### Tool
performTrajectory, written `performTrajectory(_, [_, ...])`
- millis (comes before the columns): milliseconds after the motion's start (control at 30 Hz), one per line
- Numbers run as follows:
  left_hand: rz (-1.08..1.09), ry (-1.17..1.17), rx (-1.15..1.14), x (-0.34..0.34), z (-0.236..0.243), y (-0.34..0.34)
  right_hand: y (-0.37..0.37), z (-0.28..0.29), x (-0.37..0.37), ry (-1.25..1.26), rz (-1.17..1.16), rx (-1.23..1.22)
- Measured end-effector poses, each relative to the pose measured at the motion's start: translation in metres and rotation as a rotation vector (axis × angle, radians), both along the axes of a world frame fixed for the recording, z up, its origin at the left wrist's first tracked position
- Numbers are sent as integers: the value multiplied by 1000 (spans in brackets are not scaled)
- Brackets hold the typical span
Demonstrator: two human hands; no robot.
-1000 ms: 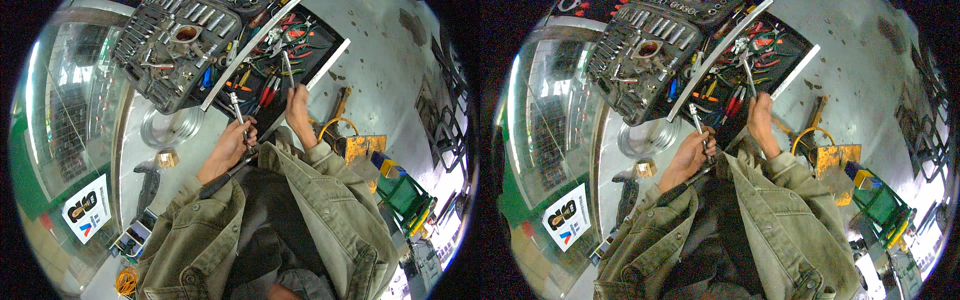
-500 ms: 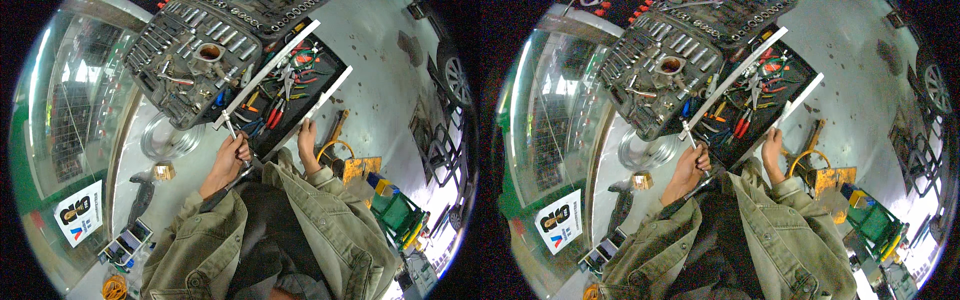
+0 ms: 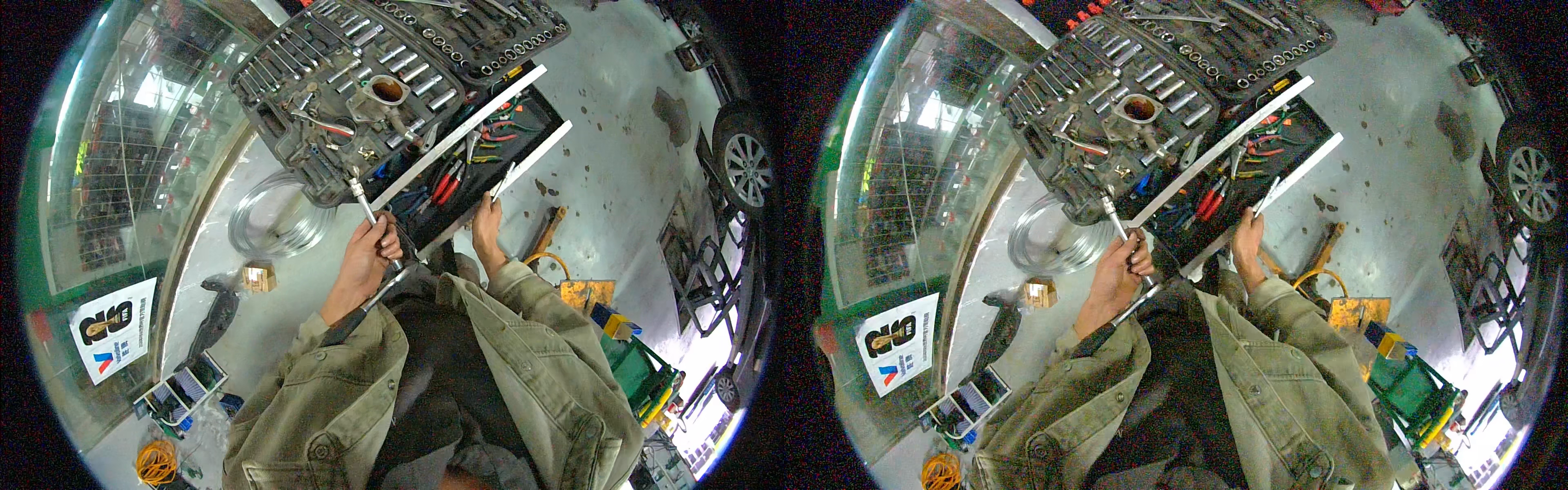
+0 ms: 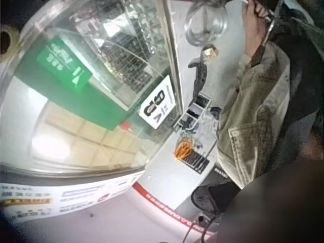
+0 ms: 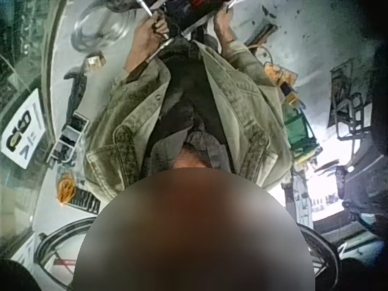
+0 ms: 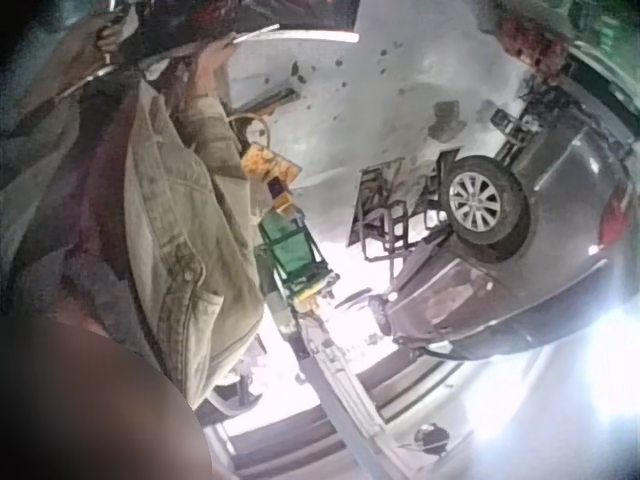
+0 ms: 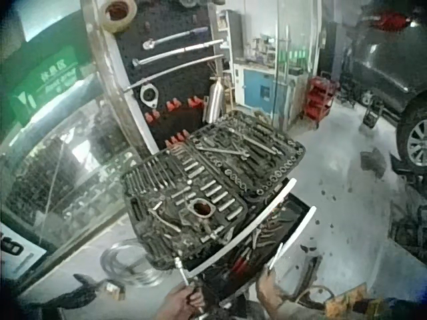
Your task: The person works on a car engine with the hood open, using a wrench and pliers to adjust components. They retrieve a spray can and apply it to the engine area, then return to the tool chest to organize tools before resuming work on the engine.
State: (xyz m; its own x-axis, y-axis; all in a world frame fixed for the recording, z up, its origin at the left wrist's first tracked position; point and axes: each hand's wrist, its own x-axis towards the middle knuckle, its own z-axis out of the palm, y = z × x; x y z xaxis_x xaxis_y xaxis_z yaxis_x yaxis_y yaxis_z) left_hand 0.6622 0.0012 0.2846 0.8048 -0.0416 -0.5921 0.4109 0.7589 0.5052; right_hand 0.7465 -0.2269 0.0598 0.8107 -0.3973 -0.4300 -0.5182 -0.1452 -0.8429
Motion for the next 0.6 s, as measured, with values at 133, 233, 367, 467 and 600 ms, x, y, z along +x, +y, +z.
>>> performTrajectory(133, [-94, -81, -79, 9, 4, 6, 12, 3, 19, -152, -83, 648])
performTrajectory(233, [-99, -95, -74, 7, 11, 21, 28, 56, 32, -365, -102, 353])
performTrajectory(367, [-15, -184, -57, -3, 22, 55, 65, 170, 29, -329, 316, 231])
performTrajectory(467, [73, -241, -24, -12, 28, 85, 127, 230, 34, -387, 657, -4])
performTrajectory(600, [212, -315, 60, -27, 36, 125, 207, 256, 61, -593, 878, -236])
